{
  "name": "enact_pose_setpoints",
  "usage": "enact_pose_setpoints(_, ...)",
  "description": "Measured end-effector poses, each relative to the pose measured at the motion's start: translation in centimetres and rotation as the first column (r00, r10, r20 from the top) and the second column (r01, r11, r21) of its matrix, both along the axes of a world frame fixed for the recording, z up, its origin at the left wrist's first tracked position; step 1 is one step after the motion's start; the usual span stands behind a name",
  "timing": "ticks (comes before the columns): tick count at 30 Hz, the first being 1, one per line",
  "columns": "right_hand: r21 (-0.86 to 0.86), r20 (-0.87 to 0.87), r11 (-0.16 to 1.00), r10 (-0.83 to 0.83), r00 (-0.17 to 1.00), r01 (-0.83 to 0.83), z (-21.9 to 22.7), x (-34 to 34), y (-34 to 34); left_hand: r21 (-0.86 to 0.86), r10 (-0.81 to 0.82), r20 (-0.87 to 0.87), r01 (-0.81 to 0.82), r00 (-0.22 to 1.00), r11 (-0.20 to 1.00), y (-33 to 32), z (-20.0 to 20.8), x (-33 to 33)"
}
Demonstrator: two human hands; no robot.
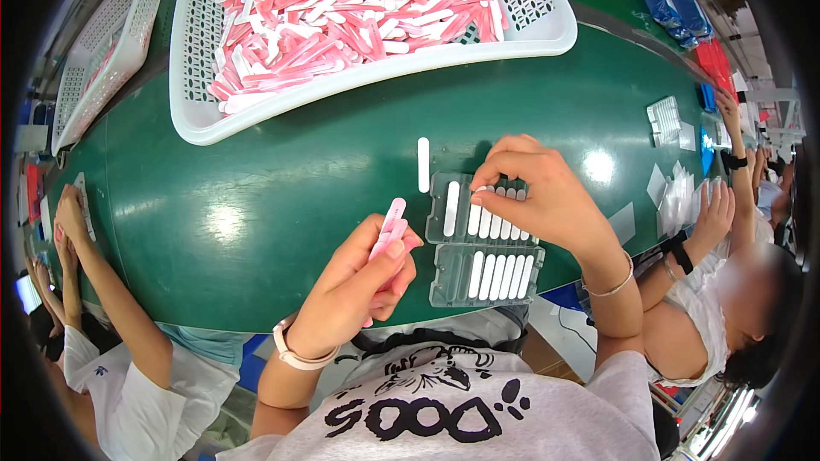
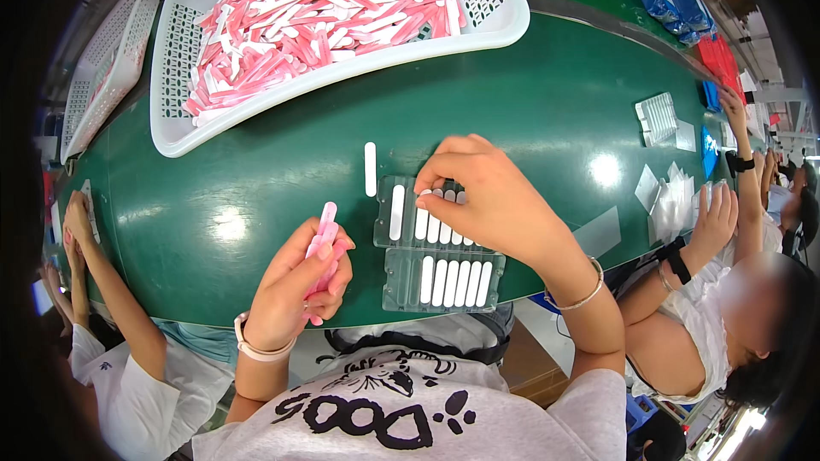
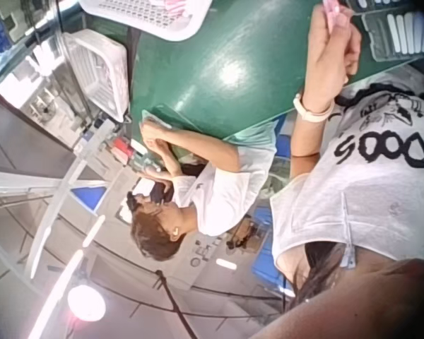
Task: The person takes strips from a basket and inserts them one by one into the slots of plastic trays by hand, then slides the filled trays across the table.
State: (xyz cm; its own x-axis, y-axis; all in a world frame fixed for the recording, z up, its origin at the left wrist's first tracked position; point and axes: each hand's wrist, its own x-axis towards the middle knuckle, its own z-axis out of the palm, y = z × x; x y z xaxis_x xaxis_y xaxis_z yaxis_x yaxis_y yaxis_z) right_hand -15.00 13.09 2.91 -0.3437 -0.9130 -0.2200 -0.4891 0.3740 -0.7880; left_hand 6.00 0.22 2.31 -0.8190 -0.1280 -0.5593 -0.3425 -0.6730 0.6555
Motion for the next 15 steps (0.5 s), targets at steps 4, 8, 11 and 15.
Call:
enact_pose_setpoints(4, 0.055, -0.140, 0.998, -0.023, 0.990, 0.031, 0.3, 0.0, -0.8, -0.017, 0.027, 0.008, -0.027, 1.000, 0.999, 0.0, -0.1, 0.2)
enact_pose_setpoints(8, -0.077, -0.136, 0.995, 0.049, 0.990, -0.060, -0.7, -0.6, -2.6, 0.014, 0.003, -0.008, -0.002, 1.000, 1.000, -0.1, 0.1, 0.4)
enact_pose_setpoints(11, -0.157, -0.229, 0.987, -0.018, 0.973, -0.018, -1.2, 0.0, -4.7, -0.007, 0.009, -0.002, -0.009, 1.000, 1.000, 0.0, 0.2, 0.5)
enact_pose_setpoints(15, -0.004, -0.205, 0.992, 0.122, 0.971, -0.125, -1.9, 0.1, -5.6, -0.011, 0.012, -0.014, -0.012, 1.000, 1.000, -0.1, 0.2, 0.9)
